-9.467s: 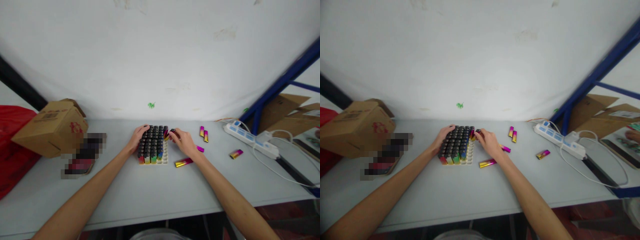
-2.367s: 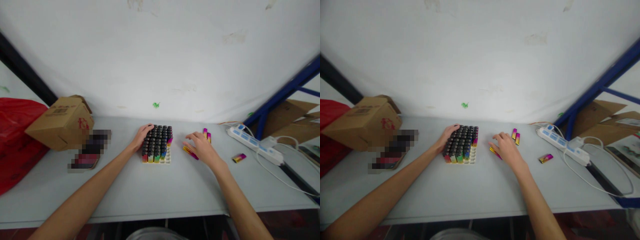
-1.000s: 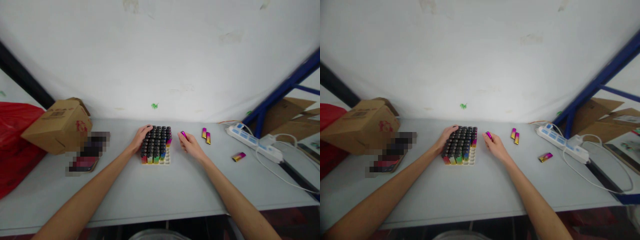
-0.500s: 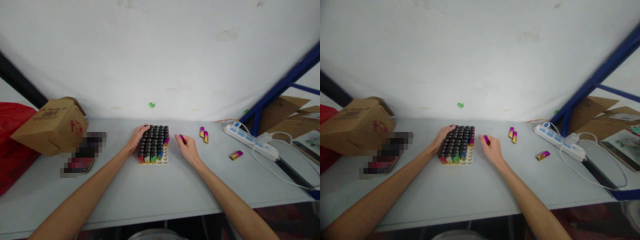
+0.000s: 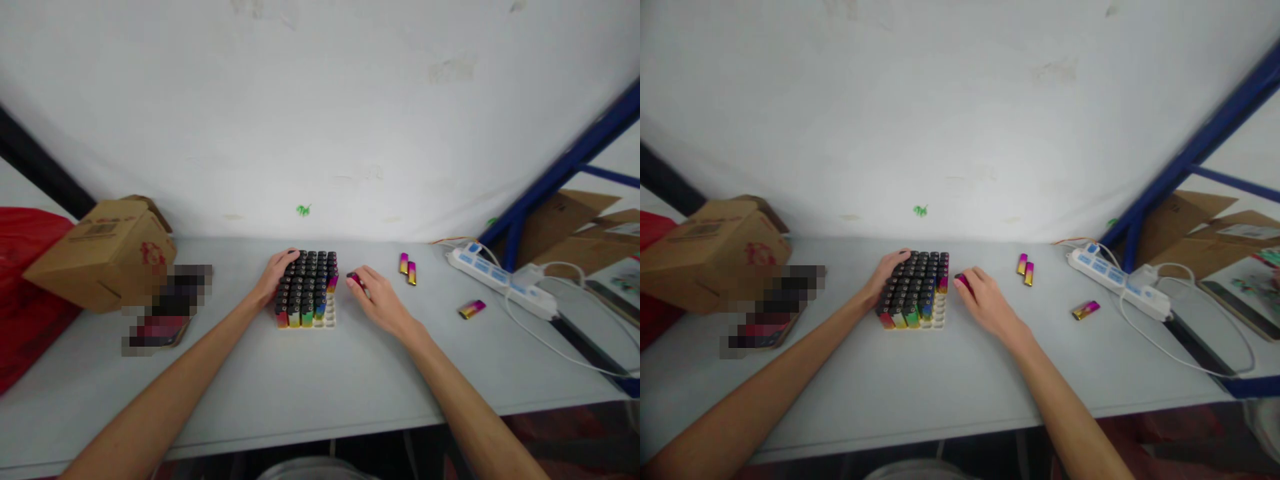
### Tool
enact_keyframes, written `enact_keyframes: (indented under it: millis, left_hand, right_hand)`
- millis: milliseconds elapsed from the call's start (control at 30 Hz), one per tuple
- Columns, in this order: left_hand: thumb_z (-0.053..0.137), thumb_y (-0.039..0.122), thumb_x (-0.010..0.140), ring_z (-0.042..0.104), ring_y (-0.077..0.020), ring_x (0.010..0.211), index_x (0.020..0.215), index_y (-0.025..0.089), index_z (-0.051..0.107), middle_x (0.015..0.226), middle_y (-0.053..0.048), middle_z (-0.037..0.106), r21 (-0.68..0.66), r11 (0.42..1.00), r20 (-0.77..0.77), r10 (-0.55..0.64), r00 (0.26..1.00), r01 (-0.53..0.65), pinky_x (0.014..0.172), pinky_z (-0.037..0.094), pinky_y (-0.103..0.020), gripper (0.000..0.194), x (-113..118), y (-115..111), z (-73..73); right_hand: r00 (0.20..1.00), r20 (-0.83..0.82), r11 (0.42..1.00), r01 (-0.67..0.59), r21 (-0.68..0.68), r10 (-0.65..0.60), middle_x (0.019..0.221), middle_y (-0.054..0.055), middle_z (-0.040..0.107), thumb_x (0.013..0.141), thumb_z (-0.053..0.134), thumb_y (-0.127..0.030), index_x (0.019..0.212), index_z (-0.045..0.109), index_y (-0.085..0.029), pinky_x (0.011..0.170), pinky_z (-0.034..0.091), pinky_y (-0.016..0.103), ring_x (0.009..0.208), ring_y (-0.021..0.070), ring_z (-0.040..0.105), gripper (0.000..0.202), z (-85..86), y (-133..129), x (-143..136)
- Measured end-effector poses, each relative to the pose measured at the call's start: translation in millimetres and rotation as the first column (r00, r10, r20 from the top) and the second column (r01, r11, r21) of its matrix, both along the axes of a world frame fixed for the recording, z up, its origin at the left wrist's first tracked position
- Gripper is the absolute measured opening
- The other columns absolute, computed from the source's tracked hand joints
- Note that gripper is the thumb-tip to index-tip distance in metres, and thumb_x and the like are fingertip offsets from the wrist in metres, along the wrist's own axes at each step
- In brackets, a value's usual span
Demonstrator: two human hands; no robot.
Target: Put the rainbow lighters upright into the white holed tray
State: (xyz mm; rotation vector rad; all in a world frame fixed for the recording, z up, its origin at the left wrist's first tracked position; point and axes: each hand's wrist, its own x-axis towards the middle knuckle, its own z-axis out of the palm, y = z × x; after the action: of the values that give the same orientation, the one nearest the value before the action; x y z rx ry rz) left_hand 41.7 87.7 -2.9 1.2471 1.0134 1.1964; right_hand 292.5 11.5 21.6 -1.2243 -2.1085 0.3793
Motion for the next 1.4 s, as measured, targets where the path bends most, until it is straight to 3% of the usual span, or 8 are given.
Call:
enact_keyframes:
  millis: [100,200,400,800,1100,1267,1333,1400]
  left_hand:
    - [0.070,0.050,0.077,0.054,-0.0169,0.076,0.077,0.019,0.062,0.075,0.002,0.061,0.005,1.000,-0.006,-0.003,1.000,0.003,0.074,0.042,-0.026,0.031,-1,1,-1.6]
    - [0.070,0.049,0.077,0.053,-0.0166,0.076,0.078,0.019,0.062,0.075,0.003,0.060,0.010,1.000,-0.009,-0.002,1.000,0.002,0.075,0.042,-0.026,0.031,-1,2,-3.0]
    - [0.068,0.050,0.077,0.054,-0.0175,0.077,0.078,0.019,0.061,0.076,0.002,0.061,0.027,1.000,-0.028,-0.004,1.000,0.004,0.075,0.042,-0.026,0.031,-2,4,-4.9]
    - [0.069,0.049,0.077,0.054,-0.0180,0.078,0.079,0.019,0.061,0.078,0.001,0.061,0.009,1.000,-0.003,0.003,1.000,-0.003,0.076,0.042,-0.026,0.031,0,3,-3.4]
    - [0.067,0.050,0.078,0.056,-0.0189,0.081,0.079,0.020,0.063,0.078,0.001,0.063,0.044,0.999,-0.056,0.014,0.998,-0.012,0.079,0.043,-0.027,0.030,-1,3,-1.7]
    - [0.067,0.050,0.078,0.058,-0.0191,0.081,0.081,0.020,0.063,0.080,0.001,0.064,0.023,1.000,-0.045,-0.007,0.999,0.008,0.080,0.043,-0.027,0.031,-2,3,-2.7]
    - [0.068,0.050,0.078,0.058,-0.0184,0.079,0.081,0.020,0.063,0.079,0.001,0.065,0.007,1.000,-0.028,-0.016,0.999,0.016,0.078,0.043,-0.027,0.031,-1,2,-2.0]
    - [0.068,0.051,0.078,0.058,-0.0182,0.078,0.082,0.020,0.064,0.079,0.001,0.065,-0.004,1.000,-0.017,-0.020,1.000,0.020,0.077,0.044,-0.027,0.032,-1,1,-1.1]
  right_hand:
    - [0.995,0.095,0.999,-0.015,0.038,0.011,0.079,0.003,0.059,0.106,0.042,-0.045,0.079,0.052,-0.021,0.072,0.039,0.029,0.073,0.0170,0.054,0.037,5.3,-2,3]
    - [1.000,0.012,0.998,-0.012,-0.056,0.013,0.069,0.000,0.061,0.106,0.043,-0.045,0.078,0.053,-0.021,0.064,0.038,0.026,0.062,0.0143,0.054,0.038,5.2,-2,1]
    - [0.996,-0.062,0.988,-0.076,-0.133,0.069,0.075,0.001,0.071,0.106,0.046,-0.044,0.085,0.059,-0.020,0.069,0.044,0.025,0.069,0.0153,0.066,0.034,-3.1,3,-5]
    - [0.987,0.109,0.990,-0.111,-0.088,0.120,0.081,0.004,0.072,0.107,0.044,-0.043,0.089,0.054,-0.021,0.066,0.043,0.026,0.071,0.0176,0.067,0.031,-5.9,10,-10]
    - [0.900,0.434,0.995,0.007,-0.099,0.036,0.099,0.011,0.075,0.106,0.045,-0.044,0.112,0.061,-0.018,0.070,0.043,0.027,0.084,0.0212,0.070,0.030,6.5,7,-25]
    - [0.928,0.371,0.993,0.005,-0.120,0.040,0.082,0.006,0.074,0.104,0.042,-0.057,0.091,0.067,-0.020,0.066,0.040,0.026,0.071,0.0180,0.066,0.046,12.6,10,-2]
    - [0.960,0.270,0.992,0.094,-0.082,-0.069,0.074,0.005,0.071,0.106,0.033,-0.056,0.087,0.067,-0.019,0.068,0.042,0.027,0.069,0.0181,0.065,0.053,10.8,20,29]
    - [0.906,0.226,0.932,0.360,0.034,-0.358,0.079,0.011,0.072,0.107,0.030,-0.053,0.090,0.068,-0.016,0.076,0.046,0.033,0.076,0.0229,0.066,0.056,6.3,38,67]
